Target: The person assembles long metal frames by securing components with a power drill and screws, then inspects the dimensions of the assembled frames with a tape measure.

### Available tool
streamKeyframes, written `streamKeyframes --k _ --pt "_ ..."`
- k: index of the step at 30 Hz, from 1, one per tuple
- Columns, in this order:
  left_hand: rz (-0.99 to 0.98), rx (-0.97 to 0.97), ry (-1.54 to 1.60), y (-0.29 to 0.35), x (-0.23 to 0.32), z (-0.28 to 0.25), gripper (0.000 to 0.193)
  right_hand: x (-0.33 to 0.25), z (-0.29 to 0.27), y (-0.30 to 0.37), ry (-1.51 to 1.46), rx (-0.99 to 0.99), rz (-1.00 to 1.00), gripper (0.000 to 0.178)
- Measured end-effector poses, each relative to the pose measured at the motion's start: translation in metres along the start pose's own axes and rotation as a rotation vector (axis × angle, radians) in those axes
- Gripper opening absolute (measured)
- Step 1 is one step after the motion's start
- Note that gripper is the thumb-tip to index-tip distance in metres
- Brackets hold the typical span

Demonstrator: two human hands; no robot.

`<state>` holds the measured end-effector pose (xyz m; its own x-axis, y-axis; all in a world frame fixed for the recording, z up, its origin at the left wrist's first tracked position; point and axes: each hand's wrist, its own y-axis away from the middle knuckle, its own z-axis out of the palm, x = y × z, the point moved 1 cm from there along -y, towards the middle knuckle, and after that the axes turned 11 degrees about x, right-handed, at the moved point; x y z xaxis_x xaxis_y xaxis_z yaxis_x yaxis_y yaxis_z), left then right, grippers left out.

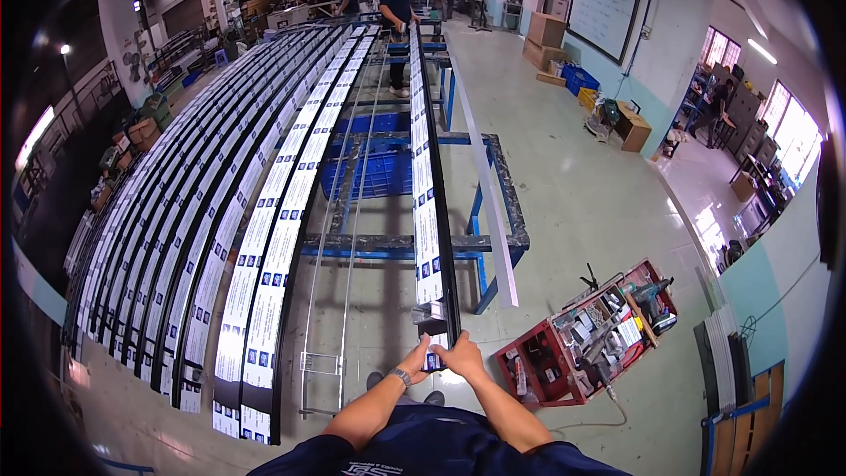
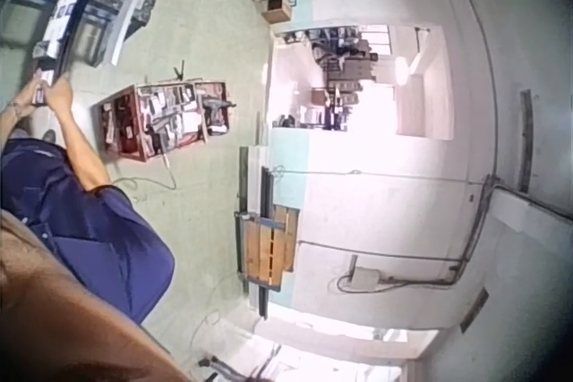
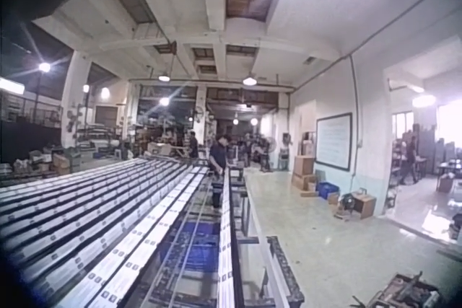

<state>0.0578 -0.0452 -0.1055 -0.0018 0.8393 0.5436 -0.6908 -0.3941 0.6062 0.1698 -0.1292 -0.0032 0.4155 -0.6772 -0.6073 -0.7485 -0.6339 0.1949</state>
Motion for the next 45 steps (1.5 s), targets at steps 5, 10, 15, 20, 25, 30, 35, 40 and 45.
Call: streamKeyframes --k 5,10,15,20,25,30,35,40,45 --pt "-0.054 0.038 0.079 -0.001 -0.006 -0.004 0.067 -0.006 0.001 0.002 0.043 -0.054 -0.047 0.082" --pt "0.053 0.125 -0.08 0.005 0.008 0.006 0.06 0.015 0.004 -0.012 0.086 -0.094 -0.023 0.087" --pt "0.188 0.259 -0.306 0.001 0.004 0.005 0.05 0.047 0.006 -0.024 -0.061 -0.231 0.04 0.095" --pt "0.252 0.366 -0.449 0.015 0.011 0.023 0.052 0.052 0.003 -0.022 -0.238 -0.274 0.162 0.079" --pt "0.316 0.457 -0.578 0.022 0.012 0.036 0.054 0.063 0.008 -0.023 -0.489 -0.328 0.22 0.074" --pt "0.35 0.465 -0.591 0.013 0.006 0.029 0.051 0.061 0.005 -0.021 -0.549 -0.385 0.241 0.073" --pt "0.414 0.481 -0.661 0.009 0.005 0.028 0.055 0.068 0.017 -0.013 -0.618 -0.245 0.216 0.065" --pt "0.431 0.562 -0.893 0.0 0.007 0.021 0.064 0.059 0.02 -0.009 -0.554 -0.134 0.209 0.074" --pt "0.399 0.544 -0.912 -0.01 0.011 0.017 0.067 0.05 0.018 -0.014 -0.474 -0.043 0.172 0.075"
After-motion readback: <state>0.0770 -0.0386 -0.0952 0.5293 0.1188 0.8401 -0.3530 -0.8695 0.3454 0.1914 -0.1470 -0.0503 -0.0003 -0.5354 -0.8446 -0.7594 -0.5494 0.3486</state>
